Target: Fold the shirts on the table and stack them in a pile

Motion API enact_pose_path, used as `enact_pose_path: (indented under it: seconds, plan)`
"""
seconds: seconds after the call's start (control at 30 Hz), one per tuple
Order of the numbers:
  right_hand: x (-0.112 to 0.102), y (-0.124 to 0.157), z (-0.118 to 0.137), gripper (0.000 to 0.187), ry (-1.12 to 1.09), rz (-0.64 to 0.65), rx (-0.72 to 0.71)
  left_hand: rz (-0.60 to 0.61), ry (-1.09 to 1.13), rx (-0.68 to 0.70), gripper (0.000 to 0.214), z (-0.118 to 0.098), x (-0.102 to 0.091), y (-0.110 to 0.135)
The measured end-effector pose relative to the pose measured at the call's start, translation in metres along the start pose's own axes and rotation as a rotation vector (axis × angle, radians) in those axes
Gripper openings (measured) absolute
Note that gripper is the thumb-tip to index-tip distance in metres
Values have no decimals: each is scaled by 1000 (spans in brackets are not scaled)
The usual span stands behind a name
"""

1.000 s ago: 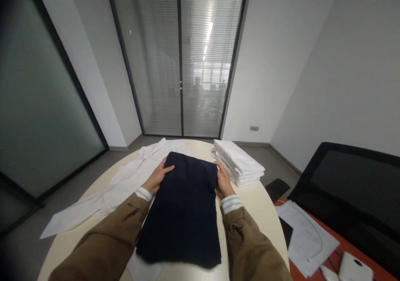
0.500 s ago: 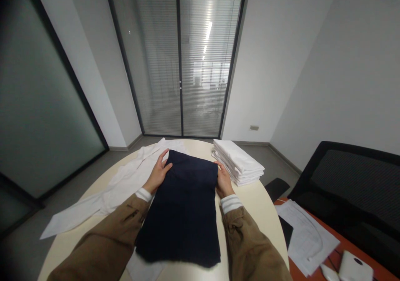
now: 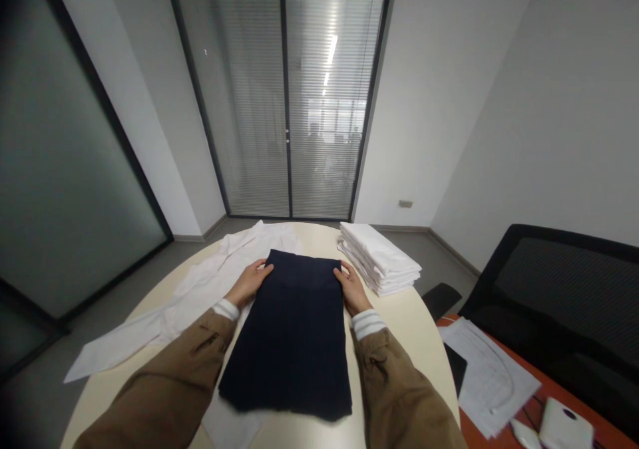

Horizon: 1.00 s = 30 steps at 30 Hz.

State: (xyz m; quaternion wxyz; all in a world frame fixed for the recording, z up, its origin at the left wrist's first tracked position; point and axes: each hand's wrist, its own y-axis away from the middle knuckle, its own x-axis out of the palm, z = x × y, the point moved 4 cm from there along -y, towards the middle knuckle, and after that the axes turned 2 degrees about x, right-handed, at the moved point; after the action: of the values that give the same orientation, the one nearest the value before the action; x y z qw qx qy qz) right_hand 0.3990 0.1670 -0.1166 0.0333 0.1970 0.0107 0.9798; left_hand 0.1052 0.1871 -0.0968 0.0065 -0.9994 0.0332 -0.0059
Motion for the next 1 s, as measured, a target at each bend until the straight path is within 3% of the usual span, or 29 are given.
enact_pose_path:
  seconds: [0.1, 0.23, 0.33, 0.43, 0.5, 0.6, 0.77, 0.87, 1.0]
  plan:
    - [2, 4, 0, 61, 74, 45, 77, 108, -30, -32, 65, -2, 0, 6]
    - [2, 9, 1, 77, 263, 93, 79, 264, 4, 55, 94, -12, 7, 17]
    - [0, 9, 4, 90, 291, 73, -11, 186, 11, 62, 102, -11, 7, 23]
    - [-3, 6, 6, 93, 250, 30, -79, 172, -13, -46, 105, 2, 4, 33]
    - [-5, 5, 4, 91, 192, 15, -32, 199, -17, -59, 105, 11, 4, 42]
    - [-9, 8, 1, 80, 123, 1, 135, 138, -31, 86, 93, 16, 3, 58]
    - [-1, 33, 4, 35, 200, 287, 464, 12, -21, 221, 73, 19, 7, 69]
    - [7, 47, 14, 37, 153, 376, 424, -51, 0, 215, 67, 21, 6, 67]
    - [13, 57, 16, 54, 80, 369, 383, -22, 26, 158, 67, 25, 4, 62]
